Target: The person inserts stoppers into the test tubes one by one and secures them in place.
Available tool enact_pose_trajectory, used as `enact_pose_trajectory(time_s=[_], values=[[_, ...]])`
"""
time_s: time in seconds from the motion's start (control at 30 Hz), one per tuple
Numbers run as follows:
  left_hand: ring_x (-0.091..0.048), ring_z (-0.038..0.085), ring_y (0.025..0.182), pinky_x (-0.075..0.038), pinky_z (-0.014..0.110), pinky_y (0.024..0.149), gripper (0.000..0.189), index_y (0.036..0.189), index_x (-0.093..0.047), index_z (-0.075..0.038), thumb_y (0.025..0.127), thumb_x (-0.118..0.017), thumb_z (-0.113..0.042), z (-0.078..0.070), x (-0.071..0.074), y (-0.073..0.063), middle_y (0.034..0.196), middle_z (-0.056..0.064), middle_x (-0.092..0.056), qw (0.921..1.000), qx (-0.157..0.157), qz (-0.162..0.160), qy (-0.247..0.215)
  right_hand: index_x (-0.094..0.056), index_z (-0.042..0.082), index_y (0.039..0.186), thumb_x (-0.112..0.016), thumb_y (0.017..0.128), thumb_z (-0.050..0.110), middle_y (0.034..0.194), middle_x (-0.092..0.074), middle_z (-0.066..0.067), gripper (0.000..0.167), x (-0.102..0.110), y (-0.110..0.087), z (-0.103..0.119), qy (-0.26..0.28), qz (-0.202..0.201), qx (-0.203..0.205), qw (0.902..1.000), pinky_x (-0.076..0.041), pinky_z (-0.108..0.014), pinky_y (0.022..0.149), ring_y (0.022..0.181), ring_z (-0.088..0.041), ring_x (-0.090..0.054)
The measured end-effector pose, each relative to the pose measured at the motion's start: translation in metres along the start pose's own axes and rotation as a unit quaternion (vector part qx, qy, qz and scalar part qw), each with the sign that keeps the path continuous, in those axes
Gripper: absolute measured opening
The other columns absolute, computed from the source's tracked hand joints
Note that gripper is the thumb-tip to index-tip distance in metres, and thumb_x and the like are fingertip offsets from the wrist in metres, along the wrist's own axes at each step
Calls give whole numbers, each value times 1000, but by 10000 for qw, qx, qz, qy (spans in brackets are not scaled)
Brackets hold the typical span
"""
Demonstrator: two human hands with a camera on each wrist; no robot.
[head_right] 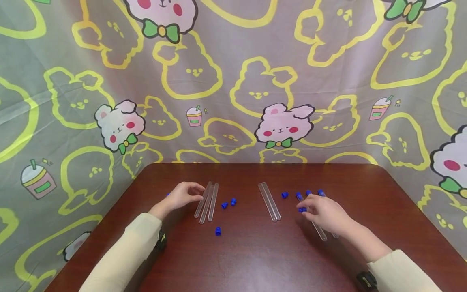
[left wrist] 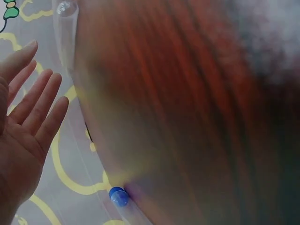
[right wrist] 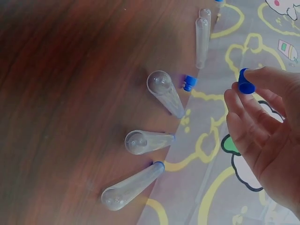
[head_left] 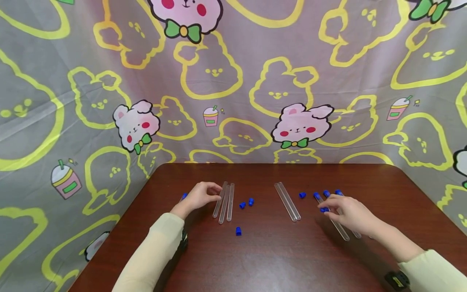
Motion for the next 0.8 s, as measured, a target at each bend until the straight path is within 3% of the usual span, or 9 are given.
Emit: enact_pose_trajectory(time_s=[0.37, 0.57, 0.8], values=[[-63, 15, 79, -53, 30, 66, 29, 109, -71, -8, 82, -79, -16, 13, -9, 11, 95, 1, -68, 9997, 226, 71, 98, -73, 11, 104, -76, 83, 8, 88, -56, 13, 22, -2, -1, -1, 103, 188, -84, 9997, -43, -22, 53, 67, 0, -46], [-65, 16, 80, -54, 31, 67, 29, 109, -71, -7, 82, -79, -13, 10, -10, 12, 99, 4, -69, 9994, 234, 180, 161, -73, 10, 104, -76, 82, 5, 87, -56, 13, 23, 2, -4, 1, 129, 80, 0, 9999, -43, -22, 53, 67, 0, -46], [-61, 13, 80, -53, 31, 69, 28, 108, -71, -9, 81, -80, -10, 14, -10, 12, 94, 0, -66, 9978, 537, 167, 361, -74, 8, 102, -77, 80, 3, 82, -52, 18, 23, 5, -8, 1, 55, -167, 75, 9998, -38, -21, 50, 65, 3, -45]])
Point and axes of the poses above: each hand's wrist, its own y-axis towards the middle knuckle, its own x-axis out of the back of the hand, z = x × y, the point moved 8 cm from there along y, towards the middle knuckle
